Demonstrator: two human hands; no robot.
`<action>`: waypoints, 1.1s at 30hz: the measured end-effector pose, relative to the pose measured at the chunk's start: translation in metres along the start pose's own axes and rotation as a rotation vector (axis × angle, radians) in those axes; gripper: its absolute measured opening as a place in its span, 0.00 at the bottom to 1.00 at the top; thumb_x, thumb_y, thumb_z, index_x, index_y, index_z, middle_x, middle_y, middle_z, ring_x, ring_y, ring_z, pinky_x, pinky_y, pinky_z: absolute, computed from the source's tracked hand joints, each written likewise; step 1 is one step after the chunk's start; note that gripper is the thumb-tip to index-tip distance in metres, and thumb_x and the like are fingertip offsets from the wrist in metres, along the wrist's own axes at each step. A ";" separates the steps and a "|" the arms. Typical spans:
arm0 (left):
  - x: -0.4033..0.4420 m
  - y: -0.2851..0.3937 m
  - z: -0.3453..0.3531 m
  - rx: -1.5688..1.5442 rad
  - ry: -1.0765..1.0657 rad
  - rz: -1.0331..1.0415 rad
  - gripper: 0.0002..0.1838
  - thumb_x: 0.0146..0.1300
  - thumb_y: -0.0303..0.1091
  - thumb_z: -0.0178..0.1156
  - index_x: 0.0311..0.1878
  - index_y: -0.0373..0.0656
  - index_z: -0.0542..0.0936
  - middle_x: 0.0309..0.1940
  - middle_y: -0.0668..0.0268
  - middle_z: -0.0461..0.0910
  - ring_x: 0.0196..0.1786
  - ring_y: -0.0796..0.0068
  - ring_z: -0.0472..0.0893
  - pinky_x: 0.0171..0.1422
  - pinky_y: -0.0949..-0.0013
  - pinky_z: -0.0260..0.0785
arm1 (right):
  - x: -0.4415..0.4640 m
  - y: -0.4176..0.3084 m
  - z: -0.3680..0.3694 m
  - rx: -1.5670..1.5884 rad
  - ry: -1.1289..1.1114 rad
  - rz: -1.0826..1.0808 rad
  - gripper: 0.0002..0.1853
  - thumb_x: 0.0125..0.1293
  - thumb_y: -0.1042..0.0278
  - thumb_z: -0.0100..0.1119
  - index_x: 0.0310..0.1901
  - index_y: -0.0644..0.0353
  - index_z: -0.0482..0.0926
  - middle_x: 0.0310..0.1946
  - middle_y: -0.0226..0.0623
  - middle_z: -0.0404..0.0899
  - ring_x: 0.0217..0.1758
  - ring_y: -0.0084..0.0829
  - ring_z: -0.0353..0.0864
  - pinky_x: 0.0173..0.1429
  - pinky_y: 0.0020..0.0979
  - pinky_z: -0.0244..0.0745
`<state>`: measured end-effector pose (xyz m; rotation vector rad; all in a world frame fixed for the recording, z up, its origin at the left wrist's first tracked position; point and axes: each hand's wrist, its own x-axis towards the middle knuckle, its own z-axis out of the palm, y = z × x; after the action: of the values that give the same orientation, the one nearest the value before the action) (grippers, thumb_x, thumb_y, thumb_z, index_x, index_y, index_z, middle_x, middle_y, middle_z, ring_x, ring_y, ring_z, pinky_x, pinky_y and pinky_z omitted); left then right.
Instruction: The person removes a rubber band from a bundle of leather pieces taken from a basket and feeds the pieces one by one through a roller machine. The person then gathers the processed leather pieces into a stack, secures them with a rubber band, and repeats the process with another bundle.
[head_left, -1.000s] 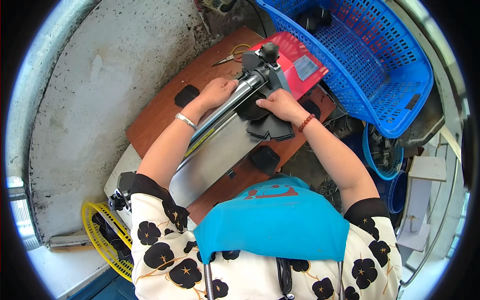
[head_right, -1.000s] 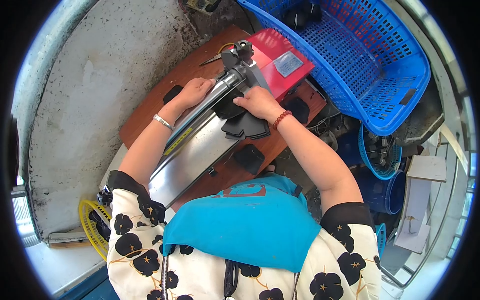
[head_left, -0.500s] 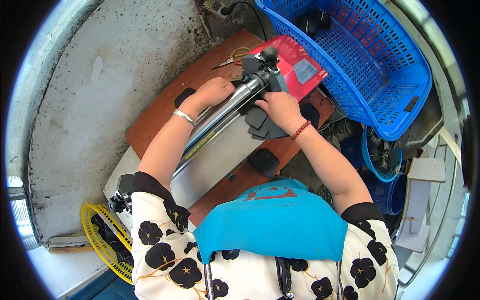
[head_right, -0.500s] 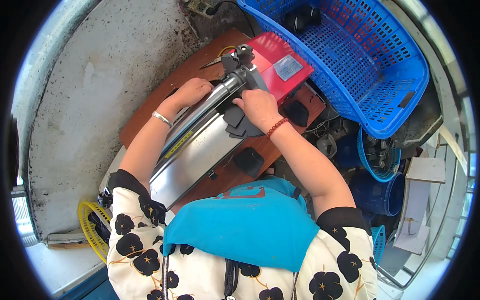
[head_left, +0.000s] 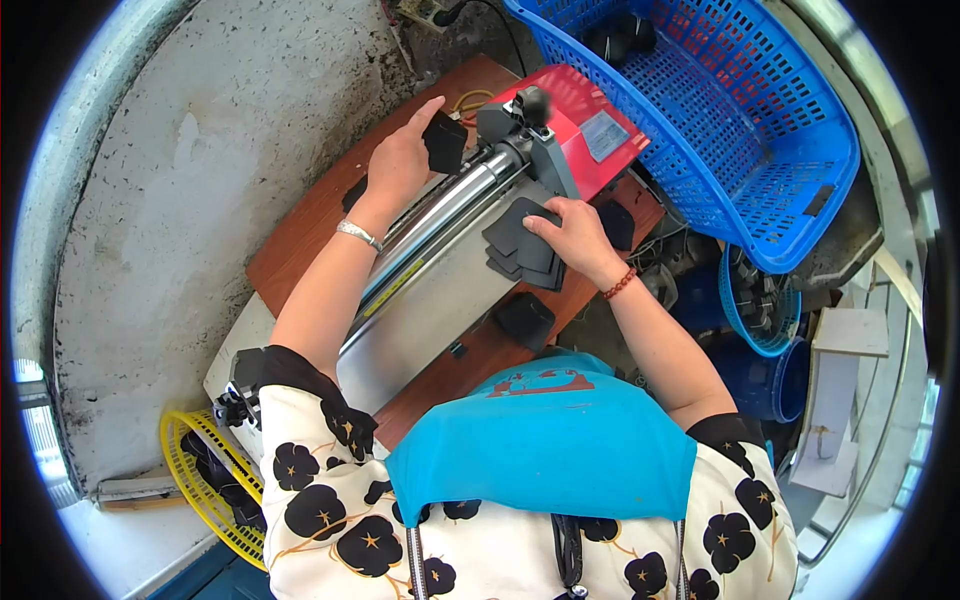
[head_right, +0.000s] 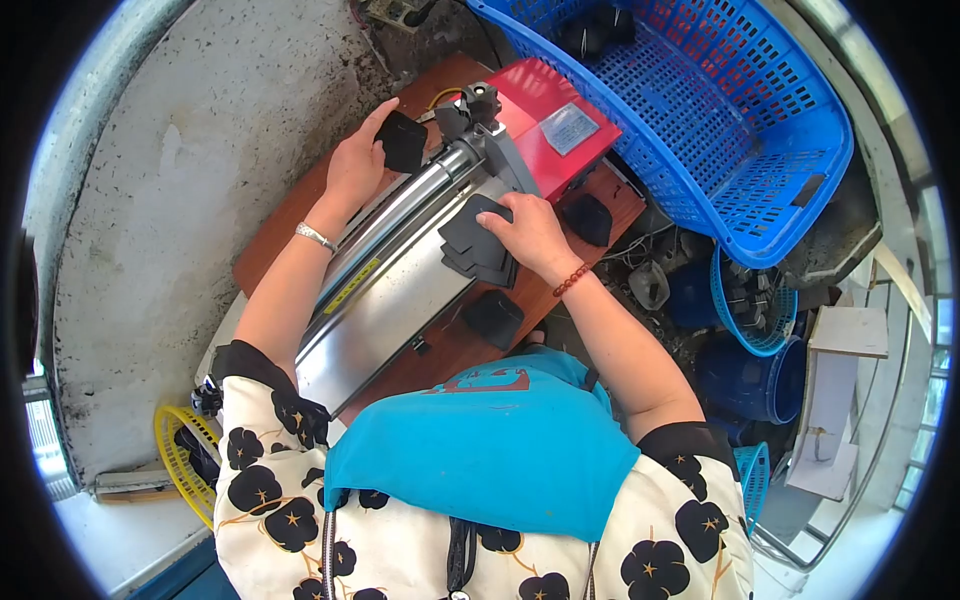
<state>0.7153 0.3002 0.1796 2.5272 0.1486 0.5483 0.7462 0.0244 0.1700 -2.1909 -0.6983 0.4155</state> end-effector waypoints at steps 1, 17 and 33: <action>-0.002 0.003 -0.003 0.136 0.025 0.132 0.28 0.59 0.21 0.53 0.62 0.56 0.76 0.37 0.56 0.80 0.38 0.54 0.82 0.40 0.56 0.75 | 0.003 -0.001 0.002 -0.037 -0.009 -0.006 0.22 0.61 0.53 0.64 0.38 0.71 0.82 0.32 0.57 0.82 0.41 0.51 0.83 0.48 0.43 0.76; 0.003 -0.012 0.017 -0.190 -0.340 -0.277 0.13 0.53 0.34 0.66 0.39 0.37 0.80 0.34 0.52 0.81 0.40 0.59 0.81 0.48 0.60 0.71 | 0.012 -0.007 -0.002 0.014 -0.082 -0.023 0.21 0.60 0.53 0.62 0.33 0.69 0.85 0.30 0.50 0.84 0.36 0.45 0.84 0.45 0.39 0.78; 0.006 -0.010 0.008 -0.148 -0.581 -0.235 0.08 0.61 0.31 0.58 0.37 0.37 0.82 0.38 0.53 0.81 0.48 0.58 0.78 0.56 0.62 0.69 | 0.016 -0.017 0.002 -0.140 0.035 -0.012 0.20 0.63 0.53 0.61 0.33 0.66 0.85 0.28 0.53 0.81 0.37 0.50 0.83 0.44 0.43 0.77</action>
<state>0.7238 0.3064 0.1700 2.3720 0.1763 -0.2625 0.7522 0.0448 0.1803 -2.3187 -0.7408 0.3306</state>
